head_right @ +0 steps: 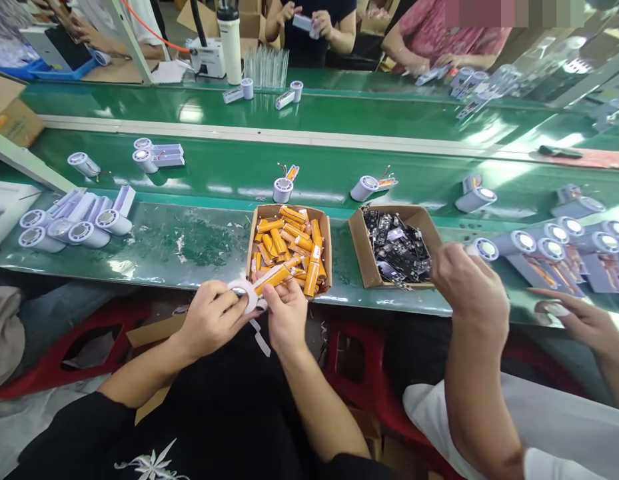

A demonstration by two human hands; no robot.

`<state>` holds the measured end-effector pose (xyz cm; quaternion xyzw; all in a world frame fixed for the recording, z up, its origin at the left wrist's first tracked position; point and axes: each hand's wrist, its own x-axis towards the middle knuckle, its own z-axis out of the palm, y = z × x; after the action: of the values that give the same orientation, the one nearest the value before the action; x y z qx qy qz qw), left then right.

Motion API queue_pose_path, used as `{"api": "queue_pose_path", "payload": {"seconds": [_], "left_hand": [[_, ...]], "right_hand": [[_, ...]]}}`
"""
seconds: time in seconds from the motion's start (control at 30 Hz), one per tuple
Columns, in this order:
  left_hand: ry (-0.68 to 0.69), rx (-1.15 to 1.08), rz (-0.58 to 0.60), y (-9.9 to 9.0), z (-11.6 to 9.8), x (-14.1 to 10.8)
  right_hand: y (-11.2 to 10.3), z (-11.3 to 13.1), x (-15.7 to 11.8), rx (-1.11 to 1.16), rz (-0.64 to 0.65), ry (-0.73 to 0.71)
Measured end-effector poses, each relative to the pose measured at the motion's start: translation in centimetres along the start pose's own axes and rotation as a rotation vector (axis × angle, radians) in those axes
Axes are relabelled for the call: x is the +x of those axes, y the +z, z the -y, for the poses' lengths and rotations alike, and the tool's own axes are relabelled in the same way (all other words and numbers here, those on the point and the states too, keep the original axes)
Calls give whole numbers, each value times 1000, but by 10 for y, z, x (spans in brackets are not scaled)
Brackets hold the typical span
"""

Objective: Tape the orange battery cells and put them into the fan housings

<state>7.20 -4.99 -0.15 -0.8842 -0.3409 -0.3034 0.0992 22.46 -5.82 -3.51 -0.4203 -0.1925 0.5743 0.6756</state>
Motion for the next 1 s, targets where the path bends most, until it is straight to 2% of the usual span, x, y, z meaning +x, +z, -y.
{"api": "queue_pose_path", "payload": {"seconds": [0.07,0.17,0.27,0.37,0.43,0.5,0.63,0.73,0.8,0.87,1.0], "left_hand": [[27,-79,45,-17,4,-7],[-35,-38,80,-28,31,-24],[-139,34,185,-9,86,-41],[-161,-141,288,21,153,-42],[-271,-184,318,36,197,-26],[-462,-94,319,47,241,-1],[-731,105,248,56,330,50],[-866,164,246,63,381,68],[-923,159,277,70,401,71],[-953,133,314,75,412,73],[-892,56,359,82,414,84]], "right_hand": [[-16,24,15,12,9,-32],[-45,58,45,80,-171,-272],[-65,71,67,52,-228,-323],[-70,68,71,-70,-170,-297],[-68,64,69,-161,-145,-287],[-65,61,68,-253,-149,-299],[-67,57,70,-463,-185,-305],[-75,55,70,-570,-178,-253],[-80,55,69,-601,-154,-230],[-83,56,68,-611,-115,-215],[-83,58,70,-595,-61,-192]]}}
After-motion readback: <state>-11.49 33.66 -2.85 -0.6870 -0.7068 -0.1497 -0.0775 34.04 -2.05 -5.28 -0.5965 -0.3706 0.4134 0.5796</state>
